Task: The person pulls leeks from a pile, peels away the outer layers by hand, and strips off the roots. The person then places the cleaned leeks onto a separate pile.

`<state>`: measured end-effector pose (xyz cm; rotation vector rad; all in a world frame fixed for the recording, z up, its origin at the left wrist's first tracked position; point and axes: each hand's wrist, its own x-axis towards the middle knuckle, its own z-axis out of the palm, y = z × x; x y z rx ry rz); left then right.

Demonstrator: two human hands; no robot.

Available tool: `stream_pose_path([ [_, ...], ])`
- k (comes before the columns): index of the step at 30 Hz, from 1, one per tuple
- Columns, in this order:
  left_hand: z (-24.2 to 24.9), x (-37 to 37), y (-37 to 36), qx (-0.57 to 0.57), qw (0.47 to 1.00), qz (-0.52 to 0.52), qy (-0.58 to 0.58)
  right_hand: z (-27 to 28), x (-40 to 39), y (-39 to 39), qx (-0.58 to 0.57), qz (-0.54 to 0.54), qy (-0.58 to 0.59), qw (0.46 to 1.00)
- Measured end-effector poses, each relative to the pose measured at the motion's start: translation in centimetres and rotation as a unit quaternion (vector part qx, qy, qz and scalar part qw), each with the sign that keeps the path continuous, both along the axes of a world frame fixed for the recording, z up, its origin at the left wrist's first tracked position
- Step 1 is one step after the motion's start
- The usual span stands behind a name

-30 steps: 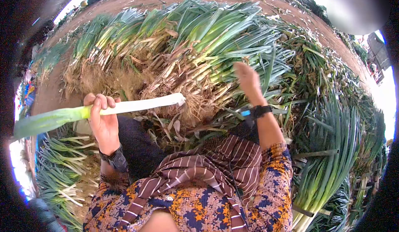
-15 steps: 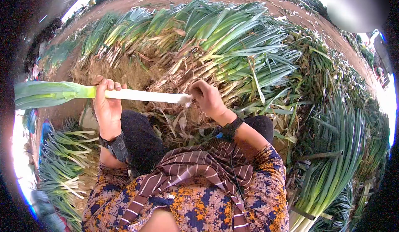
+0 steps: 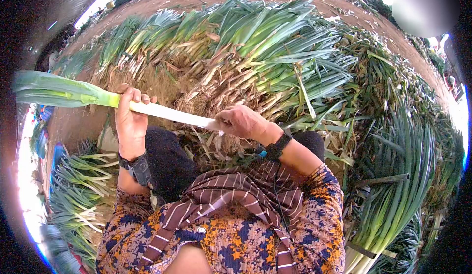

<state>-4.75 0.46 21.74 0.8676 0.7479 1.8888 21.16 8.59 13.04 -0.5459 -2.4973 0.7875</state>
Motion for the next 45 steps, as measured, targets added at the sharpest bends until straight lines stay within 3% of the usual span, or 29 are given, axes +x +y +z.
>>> stream_pose_path([
  [6, 0.3, 0.7, -0.1, -0.002, 0.999, -0.031, 0.005, -1.7, 0.1, -0.1, 0.056, 0.016, 0.047, 0.997],
  [10, 0.4, 1.2, -0.1, 0.019, 0.998, -0.064, 0.021, -2.1, 0.3, -1.1, -0.005, 0.004, 0.021, 1.000],
  [13, 0.6, 1.3, 0.1, 0.055, 0.991, -0.103, 0.062, -3.9, 0.0, -0.8, -0.002, 0.010, 0.083, 0.996],
  [16, 0.5, 1.3, 0.3, 0.068, 0.986, -0.131, 0.076, -4.2, 0.4, -1.3, -0.113, 0.005, 0.083, 0.990],
  [19, 0.6, 1.5, 0.6, 0.066, 0.986, -0.124, 0.089, -4.3, 0.2, -1.9, -0.126, 0.033, 0.120, 0.984],
  [28, 1.0, 2.3, 0.9, 0.091, 0.978, -0.157, 0.097, -5.6, -0.4, -2.7, -0.006, -0.025, 0.074, 0.997],
  [31, 0.4, 1.7, 1.3, 0.137, 0.964, -0.213, 0.077, -5.6, -0.7, -3.2, 0.012, -0.051, 0.069, 0.996],
  [34, 0.7, 1.3, 1.4, 0.188, 0.936, -0.283, 0.092, -6.9, -1.2, -2.9, -0.054, -0.083, 0.097, 0.990],
  [36, 1.0, 1.1, 1.6, 0.210, 0.917, -0.328, 0.088, -7.3, -1.6, -3.1, -0.157, -0.114, 0.128, 0.973],
  [42, 1.4, 1.1, 2.5, 0.246, 0.865, -0.432, 0.069, -8.1, -1.8, -3.0, -0.391, -0.179, 0.202, 0.880],
  [45, 1.7, 1.3, 3.1, 0.269, 0.810, -0.516, 0.066, -8.9, -2.2, -2.5, -0.590, -0.244, 0.241, 0.731],
])
